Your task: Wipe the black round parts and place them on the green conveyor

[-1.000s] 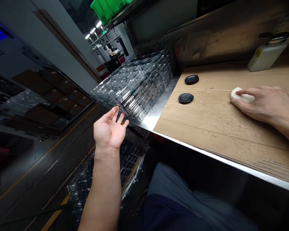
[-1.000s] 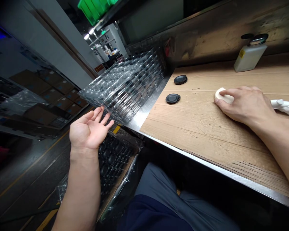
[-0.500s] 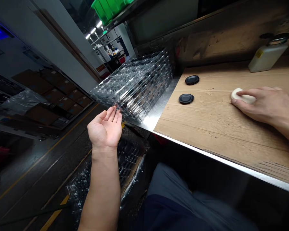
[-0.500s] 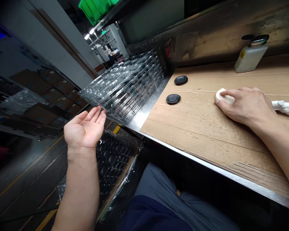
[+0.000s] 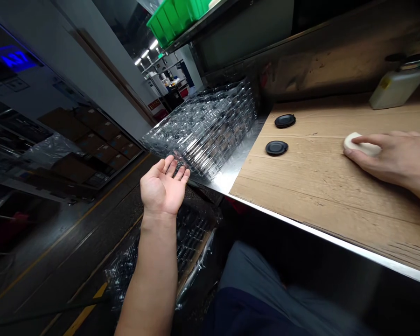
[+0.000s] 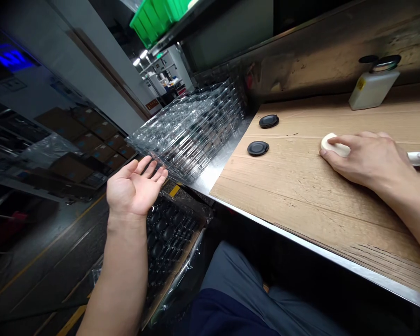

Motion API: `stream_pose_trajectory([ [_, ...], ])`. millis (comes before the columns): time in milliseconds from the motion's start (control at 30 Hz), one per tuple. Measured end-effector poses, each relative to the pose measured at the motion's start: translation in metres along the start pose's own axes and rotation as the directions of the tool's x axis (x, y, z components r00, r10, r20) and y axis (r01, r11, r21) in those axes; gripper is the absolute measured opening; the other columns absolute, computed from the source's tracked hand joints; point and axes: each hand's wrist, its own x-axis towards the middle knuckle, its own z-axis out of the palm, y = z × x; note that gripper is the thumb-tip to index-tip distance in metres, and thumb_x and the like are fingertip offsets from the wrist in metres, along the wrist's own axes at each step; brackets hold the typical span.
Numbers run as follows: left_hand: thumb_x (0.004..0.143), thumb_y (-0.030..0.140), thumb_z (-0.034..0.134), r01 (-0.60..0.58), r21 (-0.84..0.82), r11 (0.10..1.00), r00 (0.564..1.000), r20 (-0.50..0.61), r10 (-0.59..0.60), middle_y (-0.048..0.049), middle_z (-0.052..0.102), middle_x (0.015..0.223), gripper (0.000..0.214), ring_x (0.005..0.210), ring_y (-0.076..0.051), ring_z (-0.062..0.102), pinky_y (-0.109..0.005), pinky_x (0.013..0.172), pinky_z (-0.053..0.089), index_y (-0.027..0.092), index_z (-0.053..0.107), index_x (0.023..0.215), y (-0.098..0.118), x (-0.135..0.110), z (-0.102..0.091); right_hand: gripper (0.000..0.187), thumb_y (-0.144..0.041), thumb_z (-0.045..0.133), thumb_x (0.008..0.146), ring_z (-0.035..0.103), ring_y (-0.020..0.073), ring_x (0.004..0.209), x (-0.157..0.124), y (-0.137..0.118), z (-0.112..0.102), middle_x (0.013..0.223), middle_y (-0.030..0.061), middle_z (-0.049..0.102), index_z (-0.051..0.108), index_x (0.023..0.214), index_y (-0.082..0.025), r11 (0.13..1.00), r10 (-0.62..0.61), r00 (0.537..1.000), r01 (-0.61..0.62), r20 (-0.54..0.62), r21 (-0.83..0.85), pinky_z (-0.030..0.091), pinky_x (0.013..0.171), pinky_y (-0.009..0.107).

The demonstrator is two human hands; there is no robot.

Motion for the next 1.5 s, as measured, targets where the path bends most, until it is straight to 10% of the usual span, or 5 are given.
stream_pose_trajectory([
  [467, 0.08, 0.028, 0.057, 0.004, 0.006, 1.0, 1.0, 0.027, -0.004, -0.0079, 0.051, 0.136, 0.027, 0.127, -0.025, 0.045, -0.042, 0.108, 0.036, 0.022, 0.066, 0.104, -0.005, 0.005, -0.017, 0.064, -0.073, 0.035, 0.078, 0.056, 0.0319, 0.104, -0.001, -0.001, 0.001, 0.112, 0.0092, 0.064, 0.063, 0.116, -0.028, 1.0, -0.009, 1.0, 0.009, -0.013, 0.004, 0.042, 0.092, 0.042],
  [667, 0.079, 0.021, 0.06, -0.212, 0.211, 0.954, 0.975, -0.022, 0.222, -0.0018, 0.047, 0.143, 0.022, 0.134, -0.023, 0.036, -0.042, 0.109, 0.03, 0.028, 0.07, 0.097, -0.02, 0.009, -0.02, 0.066, -0.075, 0.034, 0.078, 0.054, 0.0341, 0.108, -0.003, -0.005, -0.002, 0.116, 0.0089, 0.063, 0.063, 0.117, -0.029, 1.0, 0.022, 1.0, -0.022, -0.012, 0.014, 0.043, 0.09, 0.043],
  [1000, 0.078, 0.023, 0.063, -0.26, 0.279, 0.924, 0.963, 0.005, 0.269, -0.0039, 0.048, 0.142, 0.026, 0.133, -0.026, 0.038, -0.047, 0.107, 0.03, 0.026, 0.069, 0.103, -0.028, 0.012, -0.022, 0.067, -0.075, 0.032, 0.078, 0.055, 0.035, 0.106, -0.004, -0.006, -0.005, 0.113, 0.0104, 0.064, 0.063, 0.117, -0.03, 0.999, 0.051, 0.999, -0.051, 0.011, -0.005, 0.044, 0.087, 0.043],
  [1500, 0.081, 0.021, 0.055, -0.097, 0.033, 0.995, 0.995, -0.019, 0.098, -0.01, 0.053, 0.136, 0.028, 0.125, -0.026, 0.049, -0.043, 0.108, 0.034, 0.019, 0.06, 0.109, -0.019, 0.004, -0.021, 0.062, -0.072, 0.036, 0.079, 0.054, 0.0328, 0.107, -0.001, -0.003, 0.0, 0.111, 0.0092, 0.064, 0.064, 0.114, -0.029, 1.0, -0.001, 1.0, 0.001, -0.017, 0.006, 0.043, 0.09, 0.043],
])
